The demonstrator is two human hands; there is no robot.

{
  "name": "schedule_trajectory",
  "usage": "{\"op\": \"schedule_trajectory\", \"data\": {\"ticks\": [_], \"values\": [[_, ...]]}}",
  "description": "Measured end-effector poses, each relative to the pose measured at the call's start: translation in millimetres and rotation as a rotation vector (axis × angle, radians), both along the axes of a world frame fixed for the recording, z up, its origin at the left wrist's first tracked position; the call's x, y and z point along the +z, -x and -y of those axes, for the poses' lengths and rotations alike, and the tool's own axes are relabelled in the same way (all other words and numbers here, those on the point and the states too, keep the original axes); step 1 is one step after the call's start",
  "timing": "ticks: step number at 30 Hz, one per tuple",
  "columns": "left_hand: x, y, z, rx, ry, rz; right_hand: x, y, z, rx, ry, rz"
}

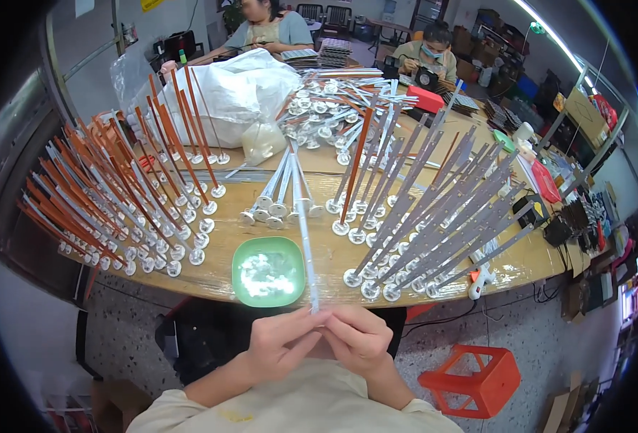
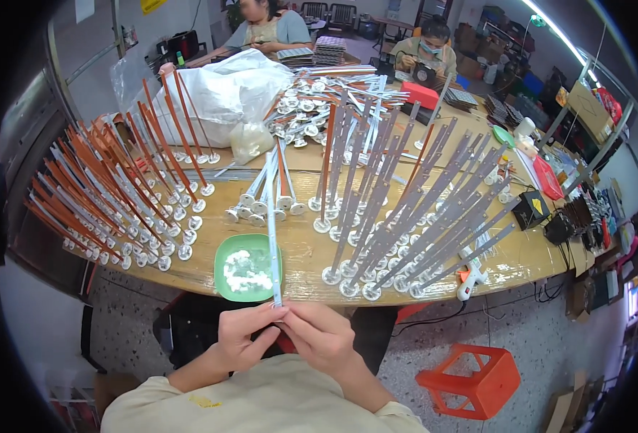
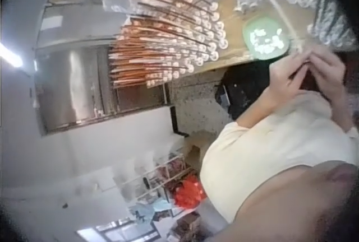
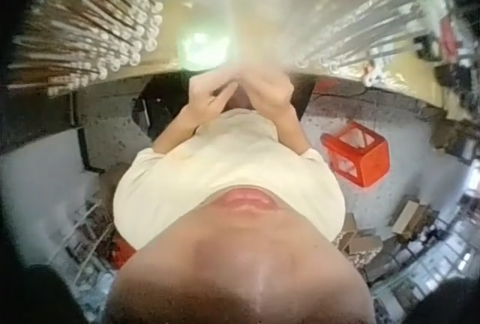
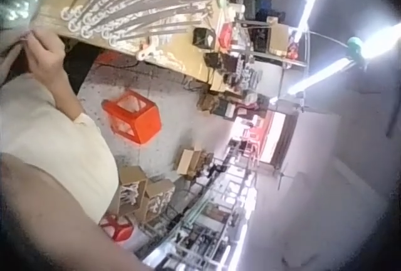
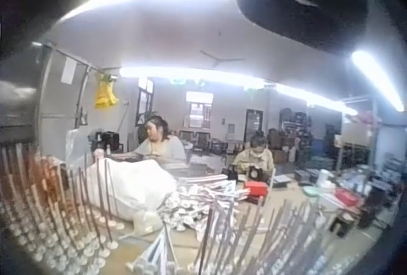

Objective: The person is manually assembling LED lighting components by attaching circular bases to LED strips contained within transparent tubes.

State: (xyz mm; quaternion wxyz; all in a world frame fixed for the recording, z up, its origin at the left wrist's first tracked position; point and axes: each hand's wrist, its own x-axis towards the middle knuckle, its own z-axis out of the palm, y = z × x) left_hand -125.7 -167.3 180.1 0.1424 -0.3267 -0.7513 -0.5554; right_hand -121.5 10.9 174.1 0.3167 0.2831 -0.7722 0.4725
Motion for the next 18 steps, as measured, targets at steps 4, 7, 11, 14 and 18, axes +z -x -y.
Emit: {"op": "schedule_trajectory", "data": {"ticks": [4,7,11,14,18], "values": [[-5.6,2.1,10.2,0.041,0.104,-0.03,1.9,-0.2,10.2,0.025,0.012,0.003],[-3.0,4.1,8.4,-0.011,0.109,-0.029,-1.4,-0.6,11.2,-0.027,0.04,-0.039],[-9.3,2.3,11.1,0.023,0.085,-0.045,-5.7,-1.0,19.2,-0.062,0.066,-0.084],[-9.7,2.7,15.0,0.03,0.086,0.016,-6.1,-4.6,15.3,-0.021,0.038,-0.04],[-13.4,4.9,19.5,-0.018,0.19,-0.024,-11.2,-9.2,6.8,0.085,-0.083,0.064]]}}
